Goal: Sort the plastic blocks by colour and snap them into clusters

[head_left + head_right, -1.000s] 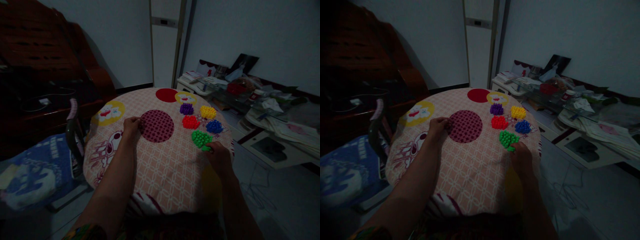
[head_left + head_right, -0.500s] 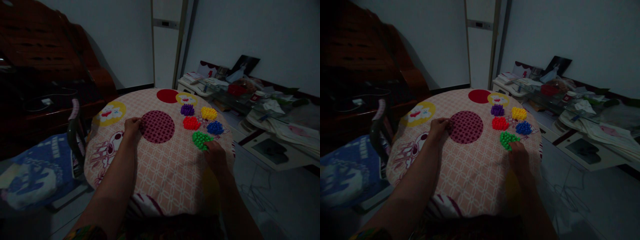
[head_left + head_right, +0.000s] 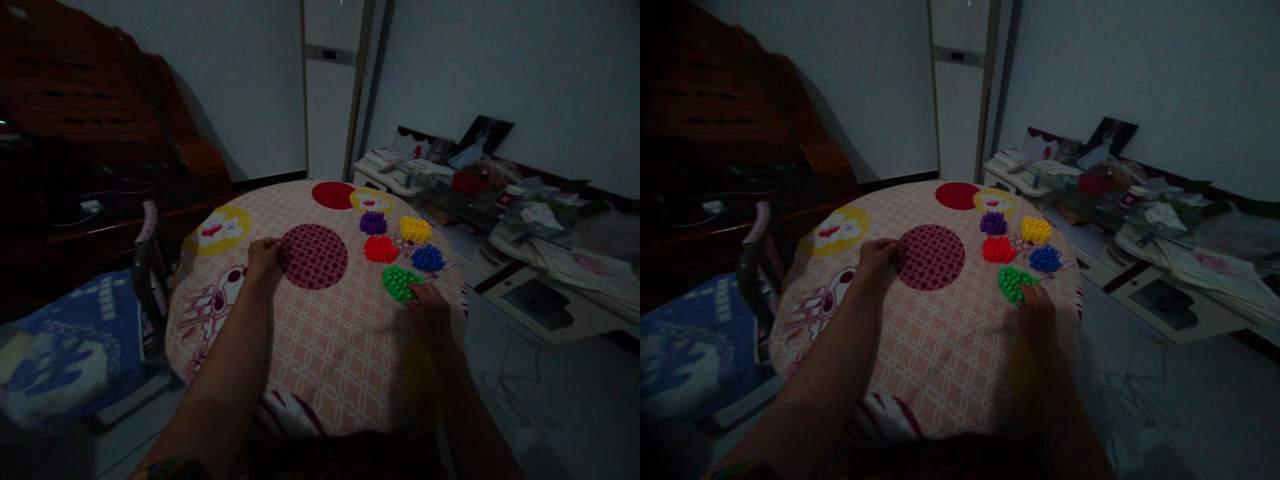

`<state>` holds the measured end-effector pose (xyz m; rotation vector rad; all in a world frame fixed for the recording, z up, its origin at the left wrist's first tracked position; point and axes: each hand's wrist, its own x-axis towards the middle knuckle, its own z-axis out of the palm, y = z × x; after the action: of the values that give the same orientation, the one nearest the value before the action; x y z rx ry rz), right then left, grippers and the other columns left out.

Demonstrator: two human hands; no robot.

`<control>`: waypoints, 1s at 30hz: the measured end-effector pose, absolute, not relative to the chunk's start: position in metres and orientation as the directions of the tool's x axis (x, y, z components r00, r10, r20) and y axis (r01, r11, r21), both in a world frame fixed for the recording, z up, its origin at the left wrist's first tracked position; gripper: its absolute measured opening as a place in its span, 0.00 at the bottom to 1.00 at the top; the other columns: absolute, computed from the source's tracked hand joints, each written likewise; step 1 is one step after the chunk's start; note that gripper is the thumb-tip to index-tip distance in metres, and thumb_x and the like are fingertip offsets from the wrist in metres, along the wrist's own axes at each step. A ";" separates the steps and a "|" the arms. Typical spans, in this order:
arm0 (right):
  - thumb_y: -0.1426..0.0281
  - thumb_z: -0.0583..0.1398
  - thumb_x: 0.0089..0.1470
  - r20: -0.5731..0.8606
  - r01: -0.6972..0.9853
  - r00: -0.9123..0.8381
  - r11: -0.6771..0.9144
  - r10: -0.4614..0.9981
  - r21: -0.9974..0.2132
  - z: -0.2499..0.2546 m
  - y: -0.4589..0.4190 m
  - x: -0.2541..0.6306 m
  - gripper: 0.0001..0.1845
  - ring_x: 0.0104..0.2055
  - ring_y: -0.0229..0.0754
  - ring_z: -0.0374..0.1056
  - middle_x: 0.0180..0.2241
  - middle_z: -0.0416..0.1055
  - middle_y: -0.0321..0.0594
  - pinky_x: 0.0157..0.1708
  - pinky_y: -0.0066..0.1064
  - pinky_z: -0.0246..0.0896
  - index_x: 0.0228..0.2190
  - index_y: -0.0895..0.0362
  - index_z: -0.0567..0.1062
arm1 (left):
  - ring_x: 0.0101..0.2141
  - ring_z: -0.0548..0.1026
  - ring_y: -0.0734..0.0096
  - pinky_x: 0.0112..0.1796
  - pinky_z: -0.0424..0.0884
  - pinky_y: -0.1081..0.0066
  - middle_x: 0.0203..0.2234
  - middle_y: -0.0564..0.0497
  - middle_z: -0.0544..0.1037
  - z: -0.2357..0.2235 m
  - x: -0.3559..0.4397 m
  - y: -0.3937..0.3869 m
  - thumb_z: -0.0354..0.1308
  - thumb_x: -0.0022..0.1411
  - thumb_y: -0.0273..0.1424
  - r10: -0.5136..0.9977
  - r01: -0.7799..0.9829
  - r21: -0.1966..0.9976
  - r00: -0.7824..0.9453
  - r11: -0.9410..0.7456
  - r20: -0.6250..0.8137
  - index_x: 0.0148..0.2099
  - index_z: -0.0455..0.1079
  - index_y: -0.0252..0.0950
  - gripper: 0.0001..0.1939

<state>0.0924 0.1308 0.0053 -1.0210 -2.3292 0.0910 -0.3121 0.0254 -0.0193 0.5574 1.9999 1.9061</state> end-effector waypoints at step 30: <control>0.57 0.62 0.46 0.414 0.611 -0.280 0.493 0.866 -0.619 -0.022 0.140 0.094 0.44 0.38 0.50 0.70 0.42 0.75 0.53 0.40 0.40 0.68 0.62 0.64 0.66 | 0.26 0.76 0.68 0.28 0.73 0.72 0.21 0.51 0.77 -0.009 -0.304 0.022 0.60 0.45 0.31 0.482 0.088 0.990 -0.876 0.114 0.023 0.33 0.75 0.35 0.10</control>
<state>0.0939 0.1398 -0.0219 -1.2137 -2.0044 0.4426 -0.3041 0.0219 -0.0092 0.5593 2.0918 1.8238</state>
